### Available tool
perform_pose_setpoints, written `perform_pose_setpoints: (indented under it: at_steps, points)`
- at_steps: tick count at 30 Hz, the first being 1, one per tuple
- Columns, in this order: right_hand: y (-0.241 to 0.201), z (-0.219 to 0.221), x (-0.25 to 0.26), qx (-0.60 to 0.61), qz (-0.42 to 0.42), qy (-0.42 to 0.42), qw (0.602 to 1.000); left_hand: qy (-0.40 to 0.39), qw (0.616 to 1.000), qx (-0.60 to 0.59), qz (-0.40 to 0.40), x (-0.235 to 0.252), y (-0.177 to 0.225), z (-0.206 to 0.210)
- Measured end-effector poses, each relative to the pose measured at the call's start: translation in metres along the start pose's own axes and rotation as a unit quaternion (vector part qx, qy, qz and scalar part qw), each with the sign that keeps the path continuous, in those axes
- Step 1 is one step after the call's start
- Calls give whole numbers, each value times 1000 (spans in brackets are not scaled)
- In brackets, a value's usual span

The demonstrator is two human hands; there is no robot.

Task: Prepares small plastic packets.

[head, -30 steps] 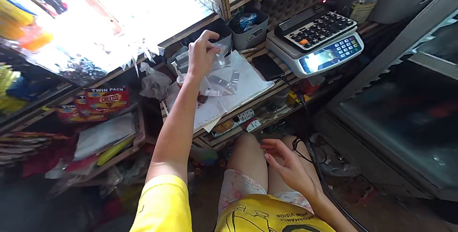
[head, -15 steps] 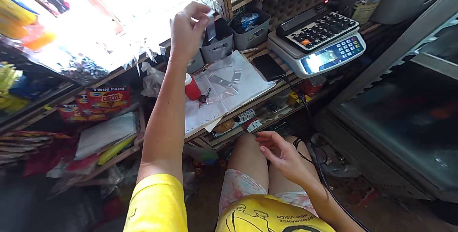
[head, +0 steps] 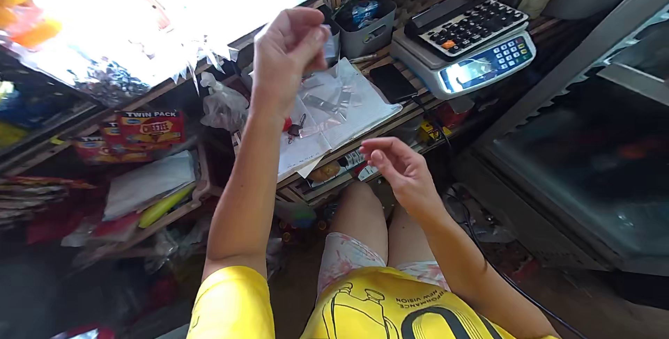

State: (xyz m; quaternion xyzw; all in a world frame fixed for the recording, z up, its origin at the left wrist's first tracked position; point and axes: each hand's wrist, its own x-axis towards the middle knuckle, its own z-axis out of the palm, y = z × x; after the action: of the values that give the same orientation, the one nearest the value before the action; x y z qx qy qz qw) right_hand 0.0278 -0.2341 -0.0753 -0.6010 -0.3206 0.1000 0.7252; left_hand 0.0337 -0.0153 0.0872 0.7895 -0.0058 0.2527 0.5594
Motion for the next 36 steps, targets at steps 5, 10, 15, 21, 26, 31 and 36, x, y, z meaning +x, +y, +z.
perform_pose_setpoints:
  at_steps: [5,10,15,21,26,31,36]
  points:
    - [-22,-1,16,115,52,67,990,-66,997,32,27,-84,-26,56]
    - [-11,-12,13,147,112,174,967,-82,996,21,4,-147,-86,97]
    - [2,-26,13,144,155,202,956,-80,997,-5,-21,-190,-121,112]
    - [5,-24,21,132,153,207,957,-88,995,-9,-46,-208,-133,108]
    - [11,-20,25,133,136,235,953,-85,995,-14,-56,-209,-139,105]
    - [20,-23,25,101,77,219,967,-86,994,-42,-55,-209,-138,104]
    - [23,-22,10,2,31,123,992,33,997,62,-21,-187,-126,95]
